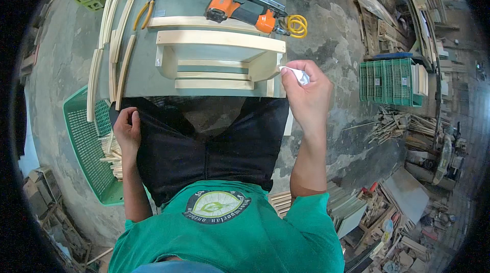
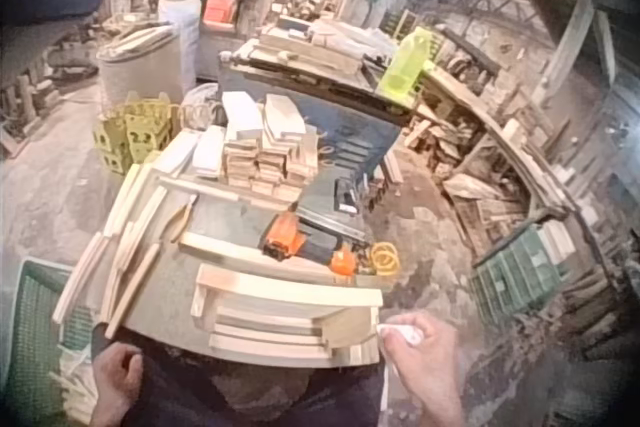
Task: Assembling wooden frames using a nail gun and wood glue.
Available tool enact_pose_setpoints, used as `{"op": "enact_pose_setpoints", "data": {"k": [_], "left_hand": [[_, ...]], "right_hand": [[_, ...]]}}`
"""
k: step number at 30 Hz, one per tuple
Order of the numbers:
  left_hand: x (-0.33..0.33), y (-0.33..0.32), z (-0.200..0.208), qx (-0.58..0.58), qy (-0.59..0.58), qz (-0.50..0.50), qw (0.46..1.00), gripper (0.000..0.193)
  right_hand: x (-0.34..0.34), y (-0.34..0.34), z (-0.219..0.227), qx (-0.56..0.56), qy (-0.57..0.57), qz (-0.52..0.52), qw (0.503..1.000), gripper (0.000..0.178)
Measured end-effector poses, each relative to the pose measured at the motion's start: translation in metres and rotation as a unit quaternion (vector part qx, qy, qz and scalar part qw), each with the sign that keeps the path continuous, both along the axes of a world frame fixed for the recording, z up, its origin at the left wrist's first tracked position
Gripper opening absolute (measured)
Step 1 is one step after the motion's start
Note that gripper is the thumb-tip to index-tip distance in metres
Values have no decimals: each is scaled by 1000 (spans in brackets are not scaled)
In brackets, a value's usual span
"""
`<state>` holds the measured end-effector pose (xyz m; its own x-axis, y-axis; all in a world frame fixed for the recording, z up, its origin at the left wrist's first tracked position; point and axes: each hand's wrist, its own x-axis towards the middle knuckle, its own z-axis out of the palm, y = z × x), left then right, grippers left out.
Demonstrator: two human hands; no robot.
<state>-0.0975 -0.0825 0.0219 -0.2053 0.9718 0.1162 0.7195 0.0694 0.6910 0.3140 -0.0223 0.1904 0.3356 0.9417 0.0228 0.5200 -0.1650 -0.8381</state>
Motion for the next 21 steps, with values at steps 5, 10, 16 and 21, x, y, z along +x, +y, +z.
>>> {"op": "enact_pose_setpoints", "data": {"k": [5,10,16,21], "left_hand": [[3,2,1,-16,-20,-3,1000,13],[5,4,1,-5,-13,-6,1000,13],[7,5,2,11,-10,-7,1000,13],[8,5,4,-14,-10,1,1000,12]], "right_hand": [[2,2,-4,9,-21,-2,1000,11],[4,1,-4,16,-19,11,1000,11],[4,-2,-5,12,-27,16,999,11],[2,-9,-5,5,-7,9,1000,10]]}}
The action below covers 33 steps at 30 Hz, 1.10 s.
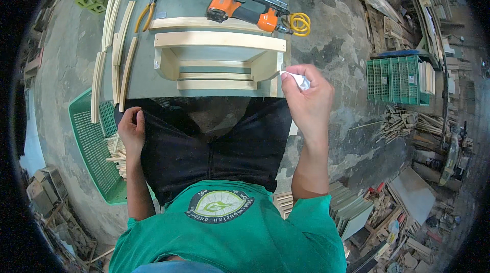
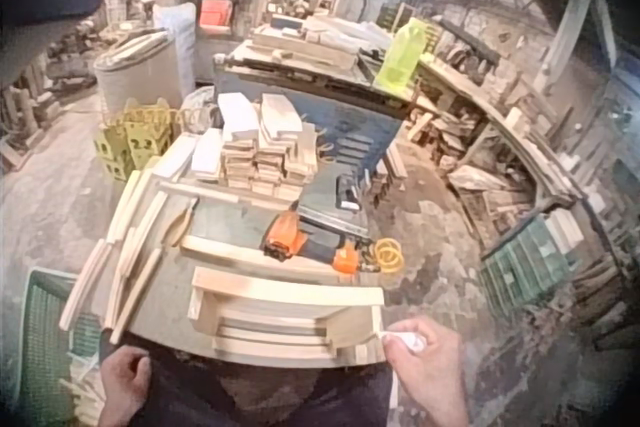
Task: Assembling wooden frames using a nail gun and wood glue.
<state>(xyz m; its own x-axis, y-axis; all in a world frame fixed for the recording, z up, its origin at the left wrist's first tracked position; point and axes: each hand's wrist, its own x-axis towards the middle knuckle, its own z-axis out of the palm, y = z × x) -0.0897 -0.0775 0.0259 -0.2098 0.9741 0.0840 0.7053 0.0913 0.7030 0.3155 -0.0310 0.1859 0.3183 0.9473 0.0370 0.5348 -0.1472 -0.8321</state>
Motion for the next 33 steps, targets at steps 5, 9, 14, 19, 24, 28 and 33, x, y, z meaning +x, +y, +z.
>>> {"op": "enact_pose_setpoints", "data": {"k": [5,9,14,19,24,28,33], "left_hand": [[-2,1,-2,8,-16,0,1000,11],[-5,-1,-4,36,-105,24,994,8],[-22,11,4,136,46,93,985,8],[-33,33,10,84,217,95,968,16],[-43,41,9,44,276,80,957,15],[-48,36,8,61,256,84,961,15],[-33,48,5,31,280,47,958,19]], "right_hand": [[-16,-25,-7,-25,138,-9,990,12],[-59,-42,-43,-120,371,36,920,33],[-146,-55,-96,-234,585,156,761,52],[-221,-19,-120,-237,516,201,799,62],[-256,13,-124,-84,515,214,826,65],[-247,2,-130,-45,246,284,926,53],[-237,-32,-133,-155,331,314,876,29]]}}
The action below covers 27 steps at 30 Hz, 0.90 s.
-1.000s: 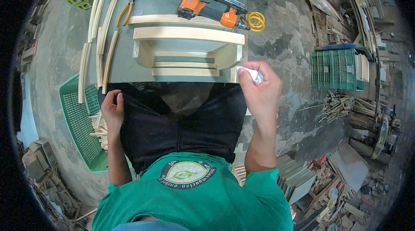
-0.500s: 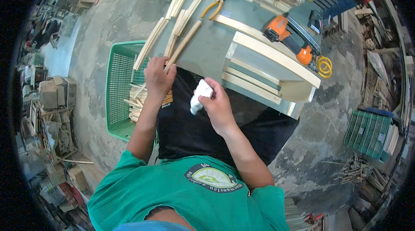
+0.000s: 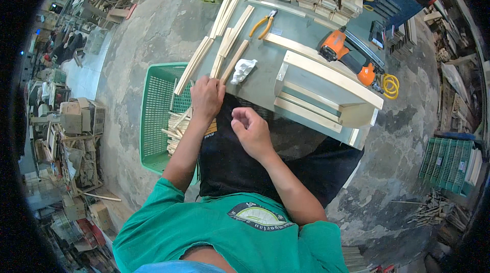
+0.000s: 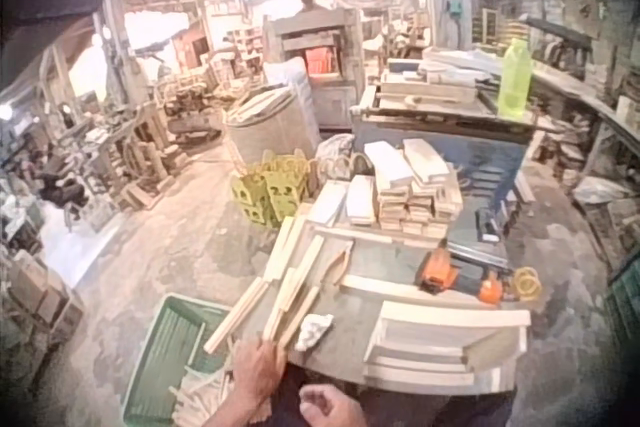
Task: Assembling wooden frames using a nail gun and wood glue.
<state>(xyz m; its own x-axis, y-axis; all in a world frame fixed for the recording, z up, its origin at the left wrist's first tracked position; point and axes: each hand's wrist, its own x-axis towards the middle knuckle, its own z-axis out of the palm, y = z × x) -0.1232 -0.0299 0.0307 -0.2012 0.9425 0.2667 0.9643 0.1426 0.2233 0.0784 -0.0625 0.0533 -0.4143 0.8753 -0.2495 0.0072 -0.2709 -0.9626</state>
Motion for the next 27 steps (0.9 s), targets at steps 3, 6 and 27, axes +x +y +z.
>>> {"op": "enact_pose_setpoints", "data": {"k": [3,6,27], "left_hand": [[1,-2,12,2,41,58,997,22],[2,-22,39,-58,-454,137,879,26],[141,-71,139,59,-344,-361,865,36]], "right_hand": [[14,-20,10,-2,5,14,1000,23],[29,-24,24,-12,5,20,1000,23],[205,-14,104,154,243,-321,902,32]]}}
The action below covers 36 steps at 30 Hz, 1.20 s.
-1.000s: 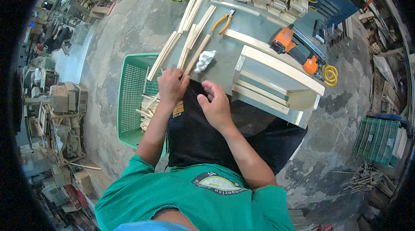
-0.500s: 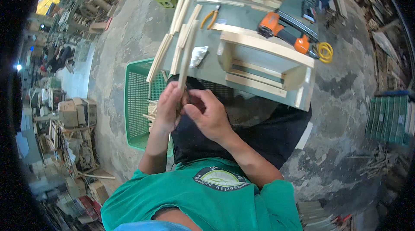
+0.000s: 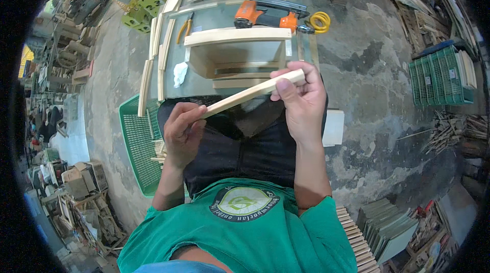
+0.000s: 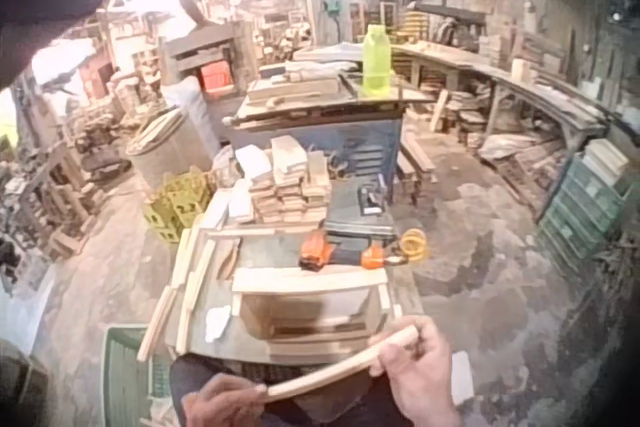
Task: Assembling wooden frames using a nail gun and wood glue.
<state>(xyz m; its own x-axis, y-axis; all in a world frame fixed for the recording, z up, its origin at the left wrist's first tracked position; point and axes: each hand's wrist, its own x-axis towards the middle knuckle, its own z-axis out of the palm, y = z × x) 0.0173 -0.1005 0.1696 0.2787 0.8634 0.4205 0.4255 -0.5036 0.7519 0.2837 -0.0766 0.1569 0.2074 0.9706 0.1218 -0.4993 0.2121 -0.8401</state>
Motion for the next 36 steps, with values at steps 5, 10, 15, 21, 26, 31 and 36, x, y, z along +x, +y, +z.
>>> {"op": "enact_pose_setpoints", "data": {"k": [5,10,15,21,26,31,36], "left_hand": [[1,6,-3,32,-45,-2,999,30],[2,22,-6,-145,-367,64,916,19],[-3,64,6,-152,-392,121,899,21],[-4,92,15,-190,-346,119,911,21],[-3,100,7,-167,-313,128,926,21],[-7,102,5,-164,-310,135,927,21],[-9,103,4,-194,-285,155,926,21]], "right_hand": [[24,-12,-7,-8,53,-5,999,28],[25,5,-9,-26,-21,-70,997,33],[21,30,9,-98,-151,-124,976,23],[26,44,16,-120,-330,-163,922,19],[27,48,10,-134,-370,-174,902,19],[24,52,9,-131,-368,-175,904,17],[24,52,8,-126,-362,-165,909,15]]}}
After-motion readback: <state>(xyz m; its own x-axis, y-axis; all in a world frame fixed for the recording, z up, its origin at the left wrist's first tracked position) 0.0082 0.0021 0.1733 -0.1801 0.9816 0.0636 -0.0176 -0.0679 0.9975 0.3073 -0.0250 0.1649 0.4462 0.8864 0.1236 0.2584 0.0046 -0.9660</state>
